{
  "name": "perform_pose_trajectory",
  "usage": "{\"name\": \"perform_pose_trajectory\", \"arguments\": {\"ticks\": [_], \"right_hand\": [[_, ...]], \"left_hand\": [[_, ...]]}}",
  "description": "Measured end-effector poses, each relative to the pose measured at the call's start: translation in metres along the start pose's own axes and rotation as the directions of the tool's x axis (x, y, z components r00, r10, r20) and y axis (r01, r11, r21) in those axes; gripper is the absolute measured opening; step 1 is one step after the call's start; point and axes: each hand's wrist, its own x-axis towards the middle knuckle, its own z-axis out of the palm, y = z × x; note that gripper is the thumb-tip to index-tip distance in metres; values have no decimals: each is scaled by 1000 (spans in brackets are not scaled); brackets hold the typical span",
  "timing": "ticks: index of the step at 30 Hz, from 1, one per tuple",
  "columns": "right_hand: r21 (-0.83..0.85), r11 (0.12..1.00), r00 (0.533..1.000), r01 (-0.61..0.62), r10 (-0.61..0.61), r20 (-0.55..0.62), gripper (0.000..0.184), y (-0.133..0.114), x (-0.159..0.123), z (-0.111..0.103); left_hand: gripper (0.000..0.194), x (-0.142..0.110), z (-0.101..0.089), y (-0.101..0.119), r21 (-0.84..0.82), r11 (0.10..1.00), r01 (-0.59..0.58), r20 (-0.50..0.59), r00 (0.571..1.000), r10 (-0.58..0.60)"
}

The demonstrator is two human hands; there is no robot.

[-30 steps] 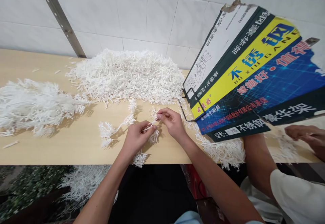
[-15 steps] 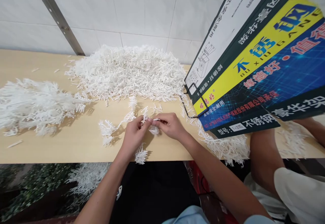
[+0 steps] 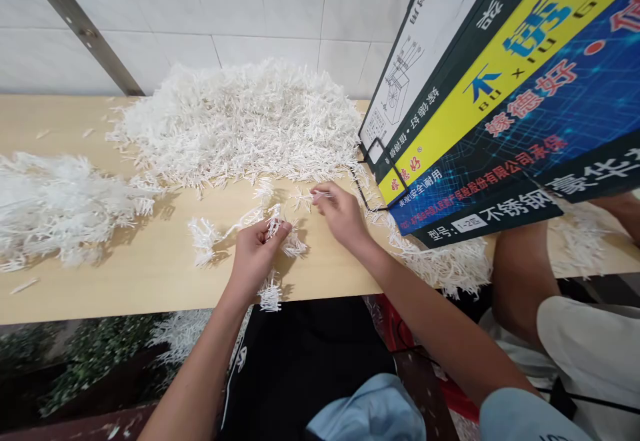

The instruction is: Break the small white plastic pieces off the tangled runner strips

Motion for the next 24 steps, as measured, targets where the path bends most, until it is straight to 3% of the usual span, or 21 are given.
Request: {"name": "perform_pose_trajectory", "arguments": {"ticks": [3,7,9,13,16,20,22,24], "right_hand": [[-132,969,962,210,-181,204,35,-13,-10,1],[-44,969,881,245,-203,427,33,-17,-18,1],[-77,964,861,256,-191,472,30,-15,-19,2],[-94,977,905,192,-140,401,18,-11,-18,5],[63,997,946,34,-52,320,25,-8,-15,3],[273,947,982,-169,138,129,33,-1,-7,1],[220,966,991,-136,131,38,29,-2,-5,0],[96,995,997,-26,19,75,37,-6,-6,1]], "left_hand": [[46,2,1,0,-60,998,22,-19,1000,-23],[49,6,0,-2,-113,993,20,-38,999,-25],[51,7,-1,-2,-127,992,19,-49,998,-26],[42,5,1,1,-152,987,42,-42,998,-49],[38,2,5,4,-97,992,78,15,997,-77],[30,1,6,2,-44,998,52,48,998,-50],[29,2,5,-1,-62,997,47,13,999,-47],[29,3,2,-2,-93,994,63,-16,998,-65]]}}
